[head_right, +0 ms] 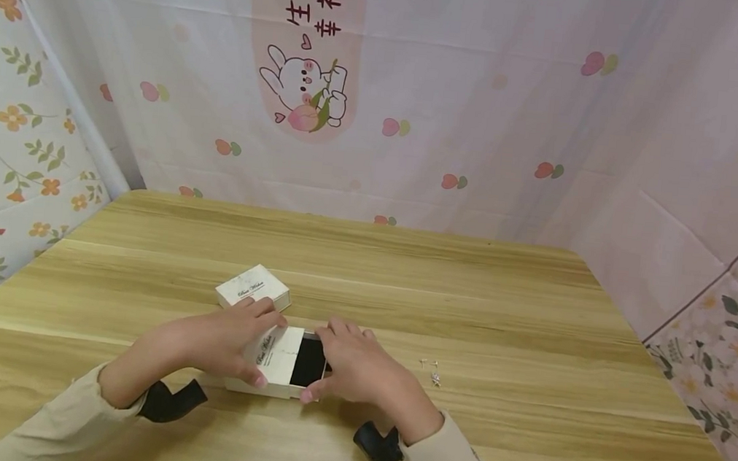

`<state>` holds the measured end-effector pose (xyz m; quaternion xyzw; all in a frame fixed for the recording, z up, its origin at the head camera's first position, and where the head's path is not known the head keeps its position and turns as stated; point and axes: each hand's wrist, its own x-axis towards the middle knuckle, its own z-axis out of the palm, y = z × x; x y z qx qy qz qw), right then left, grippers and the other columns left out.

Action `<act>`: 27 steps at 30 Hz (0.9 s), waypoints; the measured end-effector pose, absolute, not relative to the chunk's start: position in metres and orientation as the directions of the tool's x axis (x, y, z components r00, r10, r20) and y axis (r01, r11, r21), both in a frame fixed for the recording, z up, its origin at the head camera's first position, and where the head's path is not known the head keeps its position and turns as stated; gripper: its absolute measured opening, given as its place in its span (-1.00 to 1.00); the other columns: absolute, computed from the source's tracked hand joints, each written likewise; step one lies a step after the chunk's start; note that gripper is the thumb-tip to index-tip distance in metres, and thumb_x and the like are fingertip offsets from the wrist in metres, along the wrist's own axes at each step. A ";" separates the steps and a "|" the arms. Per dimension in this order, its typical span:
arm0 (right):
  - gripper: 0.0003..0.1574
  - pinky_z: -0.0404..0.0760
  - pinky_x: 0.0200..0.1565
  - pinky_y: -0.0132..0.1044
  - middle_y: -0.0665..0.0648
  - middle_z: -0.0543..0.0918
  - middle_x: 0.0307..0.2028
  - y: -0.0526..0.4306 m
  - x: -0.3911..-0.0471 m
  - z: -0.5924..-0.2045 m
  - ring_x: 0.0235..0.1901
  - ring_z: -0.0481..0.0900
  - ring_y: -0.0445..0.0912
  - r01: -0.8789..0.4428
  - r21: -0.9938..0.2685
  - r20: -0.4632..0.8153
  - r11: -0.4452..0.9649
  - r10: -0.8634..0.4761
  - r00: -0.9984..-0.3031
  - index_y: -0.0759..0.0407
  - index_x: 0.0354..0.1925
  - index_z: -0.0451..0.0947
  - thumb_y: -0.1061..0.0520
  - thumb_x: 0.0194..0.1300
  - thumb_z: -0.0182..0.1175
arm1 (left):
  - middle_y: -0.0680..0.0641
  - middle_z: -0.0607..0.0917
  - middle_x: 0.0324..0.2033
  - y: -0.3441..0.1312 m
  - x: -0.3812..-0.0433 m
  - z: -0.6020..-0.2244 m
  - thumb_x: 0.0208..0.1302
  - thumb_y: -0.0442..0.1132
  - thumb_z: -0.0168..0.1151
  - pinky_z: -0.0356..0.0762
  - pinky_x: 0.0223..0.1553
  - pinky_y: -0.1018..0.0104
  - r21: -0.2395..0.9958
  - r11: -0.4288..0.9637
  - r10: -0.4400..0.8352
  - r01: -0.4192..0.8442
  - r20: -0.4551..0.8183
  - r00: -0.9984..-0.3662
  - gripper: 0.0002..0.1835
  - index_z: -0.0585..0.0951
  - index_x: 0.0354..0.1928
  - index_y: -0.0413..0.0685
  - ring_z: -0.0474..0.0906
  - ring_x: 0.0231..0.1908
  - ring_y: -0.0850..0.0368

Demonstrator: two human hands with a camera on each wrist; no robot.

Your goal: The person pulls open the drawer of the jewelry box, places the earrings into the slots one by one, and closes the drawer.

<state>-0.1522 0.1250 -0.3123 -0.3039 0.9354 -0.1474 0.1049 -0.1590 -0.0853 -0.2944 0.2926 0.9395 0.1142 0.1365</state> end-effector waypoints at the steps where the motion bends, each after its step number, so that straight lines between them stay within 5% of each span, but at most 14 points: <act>1: 0.07 0.35 0.05 -0.01 0.14 0.40 0.02 0.125 -0.152 -0.312 0.02 0.38 -0.01 -0.535 -0.339 -0.112 0.774 -0.598 -0.794 0.32 0.22 0.30 -0.22 -0.14 0.38 | -0.07 0.40 0.01 -0.085 -0.159 -0.294 -0.13 -0.02 0.49 0.38 -0.05 0.14 0.296 0.803 0.580 0.517 -0.190 -0.792 -0.27 0.42 0.10 -0.14 0.28 -0.07 0.02; 5: 0.07 0.29 0.14 0.09 0.18 0.38 0.10 0.125 -0.151 -0.310 0.15 0.34 0.06 -0.520 -0.334 -0.138 0.786 -0.587 -0.798 0.31 0.23 0.28 -0.22 -0.14 0.38 | -0.07 0.40 0.01 -0.085 -0.159 -0.295 -0.12 -0.02 0.49 0.38 -0.04 0.14 0.302 0.803 0.580 0.515 -0.195 -0.791 -0.27 0.41 0.11 -0.13 0.28 -0.07 0.02; 27: 0.02 0.26 0.15 0.07 0.11 0.39 -0.03 0.138 -0.151 -0.300 0.07 0.38 0.05 -0.480 -0.294 -0.238 0.827 -0.550 -0.801 0.33 0.20 0.27 -0.17 -0.09 0.40 | -0.07 0.38 -0.01 -0.085 -0.158 -0.293 -0.10 -0.04 0.48 0.36 -0.04 0.14 0.307 0.807 0.575 0.505 -0.205 -0.792 -0.29 0.41 0.10 -0.13 0.26 -0.08 0.03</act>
